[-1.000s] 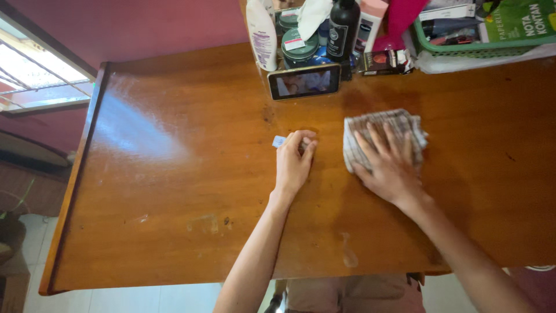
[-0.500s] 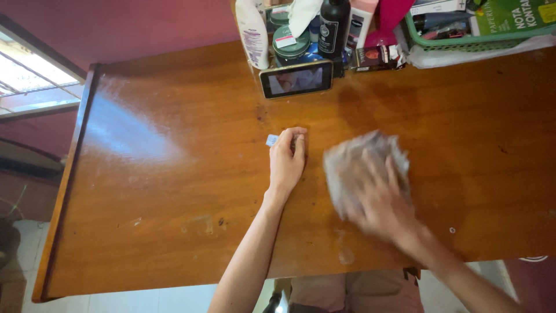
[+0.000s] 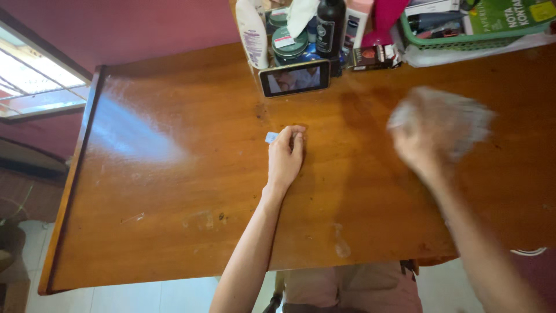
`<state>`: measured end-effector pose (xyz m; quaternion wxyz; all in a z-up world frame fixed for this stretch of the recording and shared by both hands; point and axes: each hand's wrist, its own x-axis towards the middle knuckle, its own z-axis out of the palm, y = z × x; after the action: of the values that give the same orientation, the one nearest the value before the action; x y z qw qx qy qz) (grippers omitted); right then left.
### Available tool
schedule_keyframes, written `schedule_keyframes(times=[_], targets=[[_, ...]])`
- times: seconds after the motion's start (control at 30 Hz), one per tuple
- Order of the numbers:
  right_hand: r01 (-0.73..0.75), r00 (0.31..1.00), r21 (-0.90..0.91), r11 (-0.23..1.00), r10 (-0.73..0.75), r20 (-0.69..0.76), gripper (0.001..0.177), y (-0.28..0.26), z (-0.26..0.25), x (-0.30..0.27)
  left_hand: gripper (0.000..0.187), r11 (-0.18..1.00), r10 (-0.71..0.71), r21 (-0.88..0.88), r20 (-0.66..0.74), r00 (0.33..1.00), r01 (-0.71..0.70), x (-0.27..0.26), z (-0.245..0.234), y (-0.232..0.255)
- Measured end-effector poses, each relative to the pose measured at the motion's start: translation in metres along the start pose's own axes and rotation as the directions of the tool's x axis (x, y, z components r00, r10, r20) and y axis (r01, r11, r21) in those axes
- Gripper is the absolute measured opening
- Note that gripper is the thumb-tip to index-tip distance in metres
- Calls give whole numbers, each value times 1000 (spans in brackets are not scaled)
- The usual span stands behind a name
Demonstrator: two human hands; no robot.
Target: The person wipes a wooden desk, a window frame, and a door using a cloth.
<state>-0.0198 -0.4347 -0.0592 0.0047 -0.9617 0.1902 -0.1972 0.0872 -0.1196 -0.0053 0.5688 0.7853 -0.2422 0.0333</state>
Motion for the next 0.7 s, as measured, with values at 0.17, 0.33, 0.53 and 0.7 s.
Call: schedule_keyframes(times=[0.17,0.33,0.53,0.7], targets=[[438,883,253,863,-466,59,71,-102,-73,-108,15,999,4,-37,-6,1000,-4,1,3,-7],[489,864,306,817,-501,-44,70,-65,-119,-170,14,1000,11,3,0,1000,-11,2,0,-2],[-153,987,22,988,152,43,73,84,-40,-82,14,1000,-5,-5,24,1000,5,1,1,3],[-156,987,52,986,158,-25,84,55,4,-3,14,1000,23,-8,-2,1000,-23,1,1,-2]])
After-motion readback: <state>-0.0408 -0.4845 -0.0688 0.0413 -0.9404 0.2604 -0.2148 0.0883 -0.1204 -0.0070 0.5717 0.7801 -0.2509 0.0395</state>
